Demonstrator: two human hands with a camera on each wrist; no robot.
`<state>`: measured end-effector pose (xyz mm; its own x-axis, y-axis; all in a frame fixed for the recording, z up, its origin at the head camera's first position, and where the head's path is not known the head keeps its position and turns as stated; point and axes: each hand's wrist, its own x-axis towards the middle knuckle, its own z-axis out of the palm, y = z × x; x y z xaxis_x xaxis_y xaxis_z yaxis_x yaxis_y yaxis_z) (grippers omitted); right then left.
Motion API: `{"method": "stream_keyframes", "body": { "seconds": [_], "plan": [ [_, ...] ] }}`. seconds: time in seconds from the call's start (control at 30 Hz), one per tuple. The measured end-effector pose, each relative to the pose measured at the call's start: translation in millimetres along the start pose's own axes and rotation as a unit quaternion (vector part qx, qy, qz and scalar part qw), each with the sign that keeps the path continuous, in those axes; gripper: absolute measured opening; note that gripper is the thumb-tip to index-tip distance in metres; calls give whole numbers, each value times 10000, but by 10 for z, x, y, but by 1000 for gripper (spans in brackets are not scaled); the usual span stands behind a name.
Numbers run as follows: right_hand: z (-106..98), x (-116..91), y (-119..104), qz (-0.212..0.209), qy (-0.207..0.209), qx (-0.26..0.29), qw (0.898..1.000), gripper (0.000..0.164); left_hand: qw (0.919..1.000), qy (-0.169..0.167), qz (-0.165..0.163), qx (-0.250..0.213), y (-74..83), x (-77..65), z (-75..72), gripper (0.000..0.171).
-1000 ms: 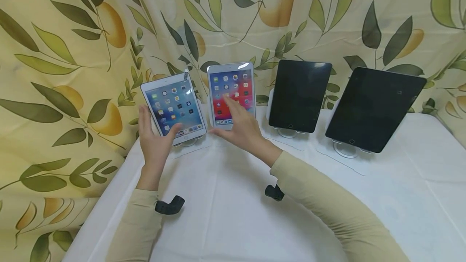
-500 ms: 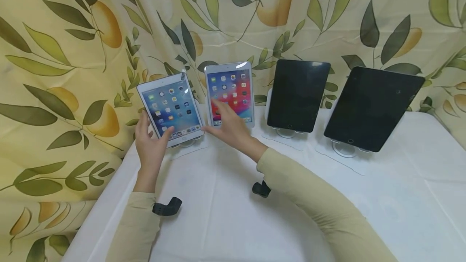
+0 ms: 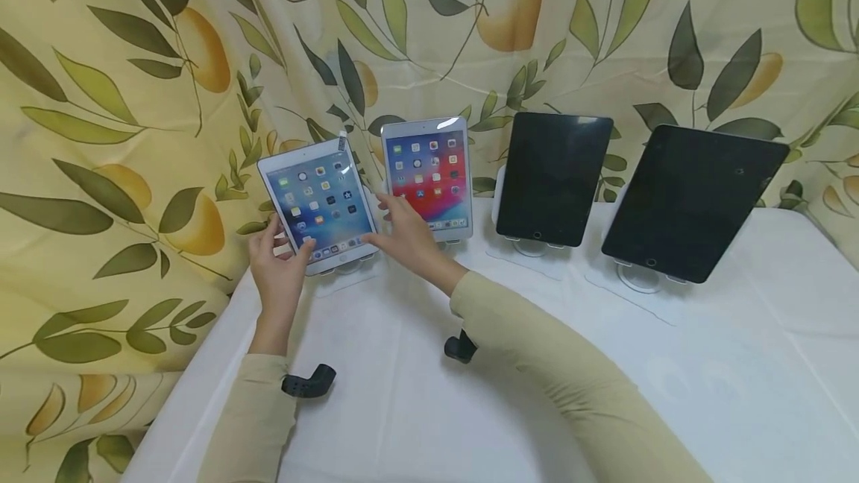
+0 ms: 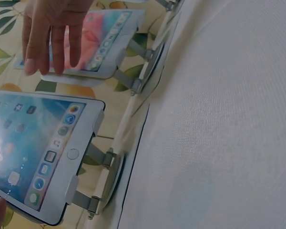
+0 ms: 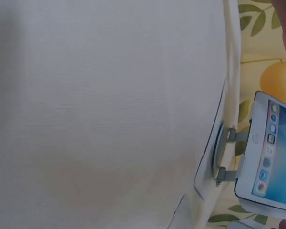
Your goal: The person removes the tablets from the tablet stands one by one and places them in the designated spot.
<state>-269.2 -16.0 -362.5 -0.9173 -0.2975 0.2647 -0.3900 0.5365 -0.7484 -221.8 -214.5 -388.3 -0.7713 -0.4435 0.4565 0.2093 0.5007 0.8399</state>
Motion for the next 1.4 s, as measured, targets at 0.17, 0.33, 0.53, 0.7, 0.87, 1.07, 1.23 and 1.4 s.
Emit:
{"method": "stream_keyframes", "body": {
  "seconds": [0.17,0.33,0.53,0.7,0.87,1.07,1.23,1.4],
  "plan": [
    [47,76,-33,96,-55,72,9999,72,9998,-67,57,-175,-42,9,-3,62],
    [87,135,-45,289,-157,50,9994,70,9993,-180,169,-270,-77,6,24,57],
    [102,173,-40,501,-249,8,9984,71,9998,51,83,-156,-74,-11,64,59],
    [120,189,-36,668,-287,178,9972,69,9993,261,-114,-243,-117,-9,93,59],
    [164,225,-47,803,-258,509,9951,63,9988,283,-228,-343,-151,-25,114,60],
    [222,237,-56,707,-126,1111,9912,49,9981,162,-395,-433,-134,-36,128,64],
    [233,216,-9,603,6,1268,9901,42,9949,206,-553,-816,-113,-28,127,55],
    [200,213,49,369,251,1252,9911,35,9917,368,-340,-1187,-138,13,82,38]
  ]
}}
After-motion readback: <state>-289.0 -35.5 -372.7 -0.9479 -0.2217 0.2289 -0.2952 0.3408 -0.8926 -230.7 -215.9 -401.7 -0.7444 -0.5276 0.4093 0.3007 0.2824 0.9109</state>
